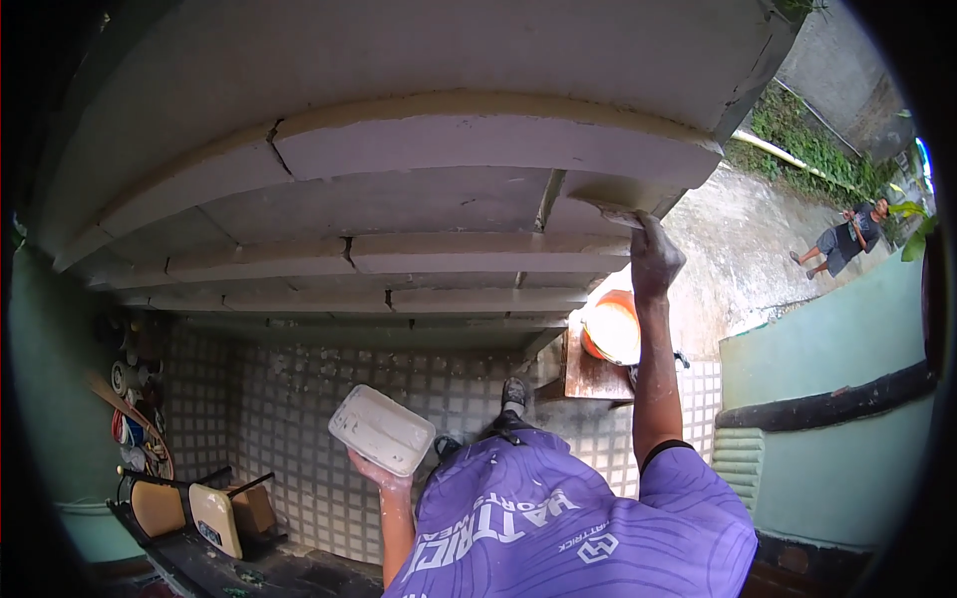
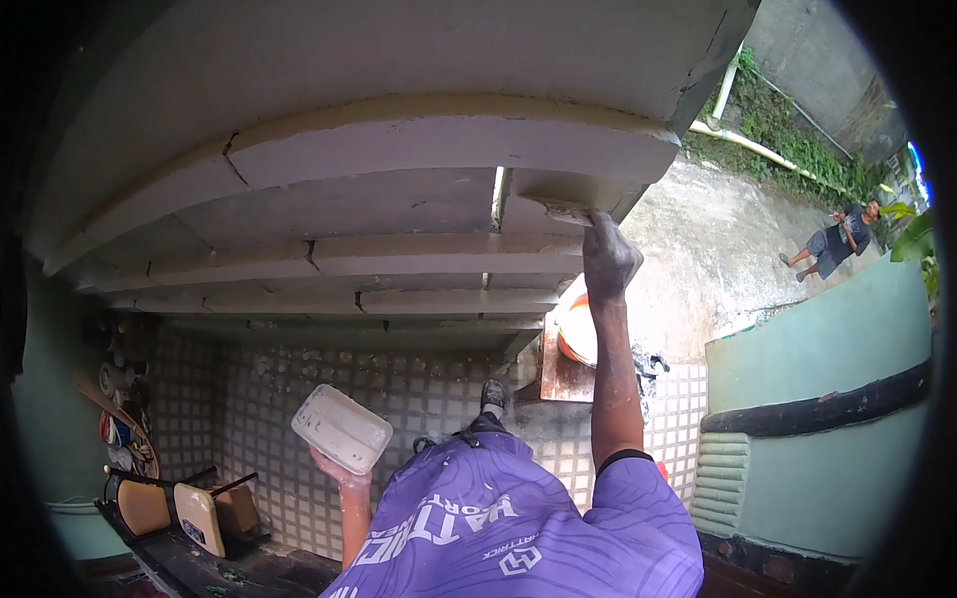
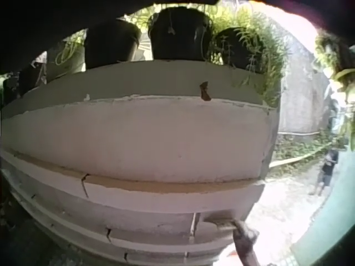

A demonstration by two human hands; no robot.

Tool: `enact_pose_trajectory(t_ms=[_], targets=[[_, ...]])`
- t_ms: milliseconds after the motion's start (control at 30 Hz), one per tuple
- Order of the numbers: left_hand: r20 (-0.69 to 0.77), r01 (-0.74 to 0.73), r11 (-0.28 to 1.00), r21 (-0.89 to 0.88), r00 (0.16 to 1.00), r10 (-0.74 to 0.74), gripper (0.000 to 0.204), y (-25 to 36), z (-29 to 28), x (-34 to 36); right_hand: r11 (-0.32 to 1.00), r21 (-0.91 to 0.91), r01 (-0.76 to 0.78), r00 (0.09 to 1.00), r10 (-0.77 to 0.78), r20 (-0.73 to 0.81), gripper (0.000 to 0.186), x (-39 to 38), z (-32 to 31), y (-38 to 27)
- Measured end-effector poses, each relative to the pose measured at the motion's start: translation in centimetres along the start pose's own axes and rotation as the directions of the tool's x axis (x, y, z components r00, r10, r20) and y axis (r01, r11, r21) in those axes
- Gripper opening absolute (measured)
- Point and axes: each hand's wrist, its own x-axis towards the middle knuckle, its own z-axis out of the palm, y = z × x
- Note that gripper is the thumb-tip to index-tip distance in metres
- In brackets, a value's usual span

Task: The recorder is applying a white plaster or putty substance to fill cracks and smooth out a wall using a hand trowel.

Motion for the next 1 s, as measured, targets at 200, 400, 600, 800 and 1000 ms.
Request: enact_pose_trajectory(t_ms=[200, 400, 600, 800, 1000], targets=[[0.043, -0.004, 1.000, -0.023, 0.999, 0.005, 0.071, 0.1, -0.7, 0.1, 0.987, -0.076, -0.145, 0.923, 0.162, 0.350, 0.007, 0.4, -3.0, -0.8], [0.070, 0.021, 0.999, -0.027, 0.997, -0.019, 0.071, 0.0, -1.6, 0.6, 0.998, -0.067, -0.005, 0.890, 0.035, 0.454, 0.016, -0.2, 0.6, 1.2], [0.017, 0.006, 0.997, -0.076, 1.000, -0.004, 0.071, -0.3, -0.4, 0.7, 0.998, -0.058, -0.014, 0.981, 0.025, 0.191, 0.018, 2.2, -0.3, 0.8], [0.035, 0.000, 0.998, -0.066, 0.999, 0.002, 0.070, -0.6, -0.4, 0.6, 0.987, 0.030, -0.160, 0.965, 0.150, 0.217, 0.010, 1.0, -2.5, -0.2], [0.061, 0.033, 0.997, -0.065, 0.998, -0.029, 0.070, -1.0, 0.4, 0.6, 0.989, -0.146, 0.000, 0.941, 0.049, 0.334, 0.014, -2.5, 1.7, 3.1]])
